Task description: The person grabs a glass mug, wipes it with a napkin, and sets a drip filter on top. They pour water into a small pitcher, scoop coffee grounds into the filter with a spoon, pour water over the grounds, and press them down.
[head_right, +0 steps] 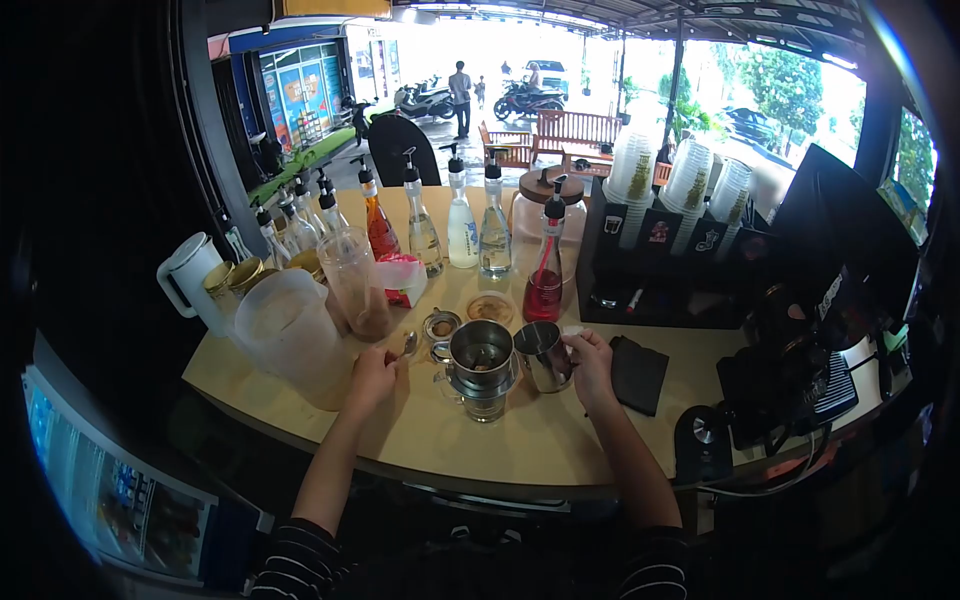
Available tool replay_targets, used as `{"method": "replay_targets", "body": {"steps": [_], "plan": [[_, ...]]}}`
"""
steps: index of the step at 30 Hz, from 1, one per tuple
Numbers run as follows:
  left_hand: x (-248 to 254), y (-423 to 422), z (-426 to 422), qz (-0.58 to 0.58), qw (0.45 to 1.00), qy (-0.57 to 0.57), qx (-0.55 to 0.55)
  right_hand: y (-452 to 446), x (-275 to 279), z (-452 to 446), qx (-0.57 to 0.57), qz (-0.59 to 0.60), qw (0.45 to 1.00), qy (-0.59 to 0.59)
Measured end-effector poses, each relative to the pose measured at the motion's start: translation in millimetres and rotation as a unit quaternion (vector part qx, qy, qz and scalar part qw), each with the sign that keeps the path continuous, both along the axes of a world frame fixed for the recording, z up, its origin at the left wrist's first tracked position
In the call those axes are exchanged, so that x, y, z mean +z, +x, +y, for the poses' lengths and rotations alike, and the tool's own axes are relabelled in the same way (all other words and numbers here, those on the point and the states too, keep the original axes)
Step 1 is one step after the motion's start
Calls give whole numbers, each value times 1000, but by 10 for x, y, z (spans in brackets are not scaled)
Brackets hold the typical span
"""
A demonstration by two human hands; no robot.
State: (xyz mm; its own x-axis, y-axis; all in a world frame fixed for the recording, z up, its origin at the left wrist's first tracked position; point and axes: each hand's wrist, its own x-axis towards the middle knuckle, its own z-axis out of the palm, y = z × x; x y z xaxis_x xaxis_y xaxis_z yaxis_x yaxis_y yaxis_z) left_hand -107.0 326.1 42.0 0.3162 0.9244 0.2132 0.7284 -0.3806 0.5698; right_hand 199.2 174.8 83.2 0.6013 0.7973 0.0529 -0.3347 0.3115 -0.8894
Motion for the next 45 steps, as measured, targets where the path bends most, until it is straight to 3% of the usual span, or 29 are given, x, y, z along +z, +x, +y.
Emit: {"method": "replay_targets", "body": {"steps": [1, 3, 4, 6, 7, 10, 11, 13, 15, 16, 18, 20, 22, 23, 25, 29, 33, 35, 36, 37, 39, 41, 43, 45], "plan": [[47, 1, -16, 1, 1000, 3, 1, 18, -27, 17, 1, 1, 1000, 3], [120, -16, -67, -147, 988, -13, -38, 94, -162, 78, -4, -2, 1000, 31], [163, -25, -87, -146, 989, -13, -38, 140, -248, 106, -4, -1, 1000, 30], [285, -35, -116, -312, 939, -110, -89, 226, -411, 156, 8, -22, 999, 40], [378, -32, -166, -311, 940, -111, -89, 247, -464, 161, 9, -21, 999, 39], [656, 17, -347, -483, 840, -212, -124, 297, -553, 146, 22, -43, 998, 30], [712, 30, -390, -483, 840, -214, -124, 321, -562, 134, 25, -75, 997, 0], [827, 66, -476, -564, 774, -231, -170, 331, -517, 95, 27, -108, 993, -31], [955, 96, -578, -575, 764, -232, -180, 195, -232, -24, -115, -302, 945, -51], [1022, 119, -621, -586, 753, -231, -189, 76, 4, -121, -117, -303, 944, -50], [1155, 195, -696, -587, 748, -236, -201, -267, 558, -369, -88, -513, 852, 45], [1245, 310, -763, -585, 744, -245, -211, -587, 852, -510, -15, -594, 794, 130], [1316, 473, -829, -565, 745, -260, -240, -777, 1036, -548, -5, -713, 669, 211], [1347, 548, -870, -565, 745, -261, -242, -830, 1071, -547, -6, -714, 669, 208], [1409, 660, -931, -562, 736, -282, -250, -893, 1122, -538, -32, -791, 565, 232], [1441, 741, -963, -558, 726, -305, -261, -827, 1137, -488, -79, -837, 481, 250], [1486, 721, -1056, -513, 745, -332, -266, -701, 1206, -492, -114, -834, 458, 286], [1463, 636, -1086, -499, 801, -236, -231, -630, 1191, -536, -142, -742, 587, 291], [1332, 565, -1025, -453, 859, -140, -195, -639, 1196, -594, -146, -698, 652, 257], [1223, 540, -945, -451, 859, -139, -196, -622, 1193, -615, -147, -697, 653, 258], [1031, 526, -820, -347, 910, 92, -209, -597, 1159, -657, -67, -626, 751, 199], [951, 588, -774, -357, 907, 36, -219, -597, 1090, -604, -34, -642, 745, 179], [928, 630, -748, -288, 912, 7, -293, -593, 1020, -491, 11, -684, 703, 194], [988, 624, -779, -249, 923, 16, -291, -566, 985, -427, 29, -692, 693, 200]]}}
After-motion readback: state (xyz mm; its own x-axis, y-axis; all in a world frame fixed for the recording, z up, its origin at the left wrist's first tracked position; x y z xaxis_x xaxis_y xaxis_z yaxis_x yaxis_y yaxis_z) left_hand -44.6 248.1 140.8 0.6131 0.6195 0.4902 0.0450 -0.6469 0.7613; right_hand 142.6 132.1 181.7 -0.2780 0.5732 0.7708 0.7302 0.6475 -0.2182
